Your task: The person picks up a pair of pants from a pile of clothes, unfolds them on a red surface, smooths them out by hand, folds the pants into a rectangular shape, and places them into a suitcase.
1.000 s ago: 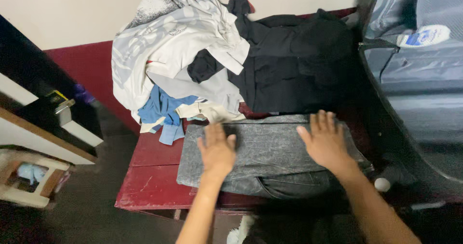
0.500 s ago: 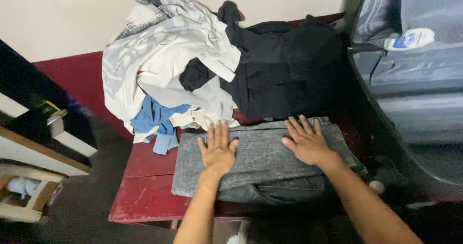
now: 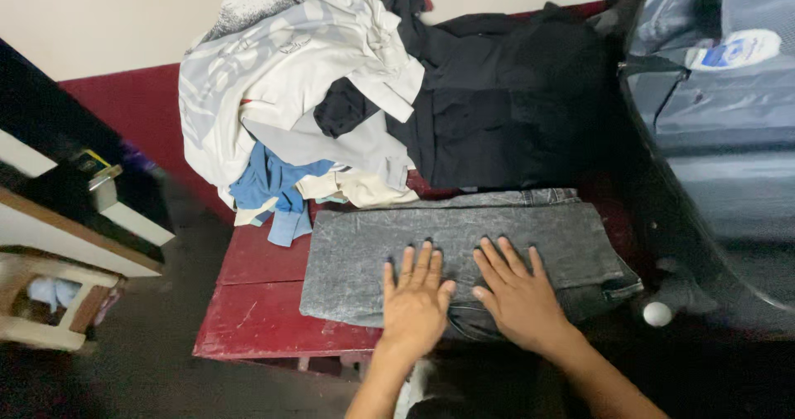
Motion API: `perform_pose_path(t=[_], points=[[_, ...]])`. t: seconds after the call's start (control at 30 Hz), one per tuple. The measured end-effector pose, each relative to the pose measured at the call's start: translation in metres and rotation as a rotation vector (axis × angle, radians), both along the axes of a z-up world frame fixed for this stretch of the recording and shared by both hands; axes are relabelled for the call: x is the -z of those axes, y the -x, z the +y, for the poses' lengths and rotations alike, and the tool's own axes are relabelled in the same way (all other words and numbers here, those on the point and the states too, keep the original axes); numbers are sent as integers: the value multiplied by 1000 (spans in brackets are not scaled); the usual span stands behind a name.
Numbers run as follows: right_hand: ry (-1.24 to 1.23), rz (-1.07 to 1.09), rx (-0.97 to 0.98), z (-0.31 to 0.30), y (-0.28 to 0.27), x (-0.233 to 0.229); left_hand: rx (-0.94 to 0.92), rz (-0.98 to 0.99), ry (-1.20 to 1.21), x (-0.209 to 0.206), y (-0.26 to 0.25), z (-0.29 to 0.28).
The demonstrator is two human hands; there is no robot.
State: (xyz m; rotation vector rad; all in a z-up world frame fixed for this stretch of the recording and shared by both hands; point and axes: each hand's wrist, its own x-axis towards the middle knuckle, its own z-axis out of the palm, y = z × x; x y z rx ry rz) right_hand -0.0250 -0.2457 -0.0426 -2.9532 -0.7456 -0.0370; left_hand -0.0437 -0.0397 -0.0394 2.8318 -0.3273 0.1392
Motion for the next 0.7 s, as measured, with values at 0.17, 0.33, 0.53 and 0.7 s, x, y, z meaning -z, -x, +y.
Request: perform_pose_path(t=[0.17, 0.33, 0.53, 0.7], points=[[-228, -140, -36, -9, 0, 6, -27, -60, 60, -11, 12, 82], [-589, -21, -172, 15, 23, -11, 190, 19, 319, -22, 24, 81], [-552, -159, -80, 54, 40, -4, 234, -275, 193, -6, 22, 72], [-602, -251, 59, 63, 34, 3, 249, -384, 217, -8, 27, 77]])
